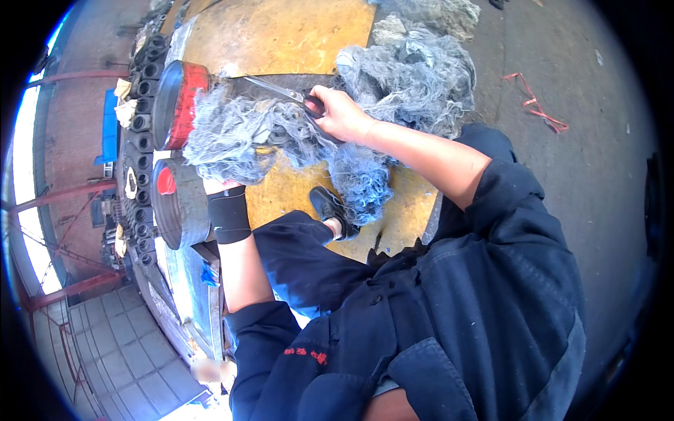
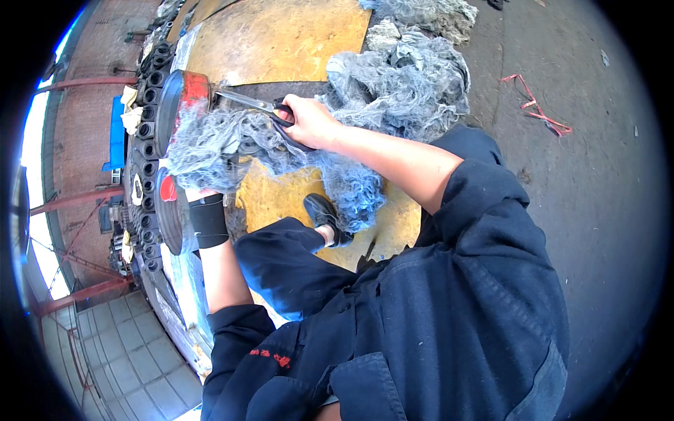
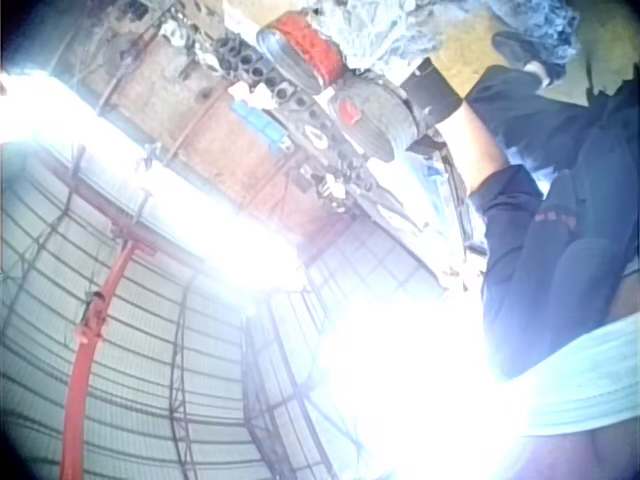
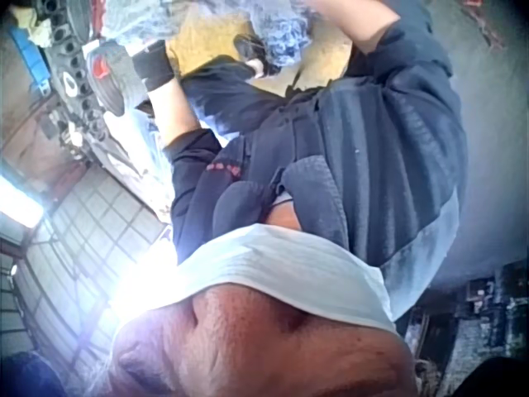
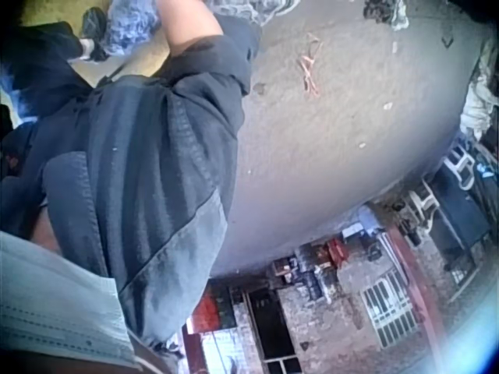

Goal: The person holds a large bunch of gray fibrous material and cuts small pieces from it using a pair of scissors.

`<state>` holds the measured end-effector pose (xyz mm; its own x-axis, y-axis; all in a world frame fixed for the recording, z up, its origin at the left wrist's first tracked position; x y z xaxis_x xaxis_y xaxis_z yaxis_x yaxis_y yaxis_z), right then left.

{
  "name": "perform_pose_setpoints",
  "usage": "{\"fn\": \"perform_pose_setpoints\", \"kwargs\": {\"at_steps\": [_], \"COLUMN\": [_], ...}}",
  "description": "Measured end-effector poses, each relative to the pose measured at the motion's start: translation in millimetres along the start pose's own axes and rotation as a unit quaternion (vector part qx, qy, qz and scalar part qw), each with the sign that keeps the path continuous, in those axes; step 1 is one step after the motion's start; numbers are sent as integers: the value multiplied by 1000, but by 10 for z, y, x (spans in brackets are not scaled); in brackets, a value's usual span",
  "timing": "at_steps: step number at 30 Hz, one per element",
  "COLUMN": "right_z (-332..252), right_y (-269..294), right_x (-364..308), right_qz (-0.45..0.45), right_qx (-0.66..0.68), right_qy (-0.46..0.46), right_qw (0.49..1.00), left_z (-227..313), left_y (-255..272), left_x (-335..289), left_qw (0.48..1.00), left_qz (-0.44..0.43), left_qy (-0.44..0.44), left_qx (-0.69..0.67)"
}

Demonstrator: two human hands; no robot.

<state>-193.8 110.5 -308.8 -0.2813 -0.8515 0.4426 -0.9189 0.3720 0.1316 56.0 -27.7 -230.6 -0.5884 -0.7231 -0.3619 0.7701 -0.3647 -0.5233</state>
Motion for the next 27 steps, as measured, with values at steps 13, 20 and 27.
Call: {"fn": "perform_pose_setpoints", "kwargs": {"at_steps": [13,20,27], "right_z": [-40,127,521], "right_y": [894,1191,1753], "right_x": [135,175,180], "right_qz": [5,134,271], "right_qx": [-285,-283,-268], "right_qy": [-92,-105,-166], "right_qw": [954,944,909], "left_z": [-7,67,308], "left_y": [1190,2463,3015], "left_x": [281,683,619], "left_qw": [988,941,636], "left_qz": [152,328,513], "left_qy": [16,6,127], "left_qx": [10,82,563]}}
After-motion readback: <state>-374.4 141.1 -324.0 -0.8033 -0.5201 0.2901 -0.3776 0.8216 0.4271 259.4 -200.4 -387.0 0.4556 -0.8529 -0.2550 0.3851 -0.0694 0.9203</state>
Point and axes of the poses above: each hand's wrist, its own x-axis towards the middle knuckle, its own y-axis out of the back of the hand, z = x × y, the point moved 1 cm from there along x, towards the middle knuckle, and after that the axes turned 14 degrees about y, right-handed, at the moved point
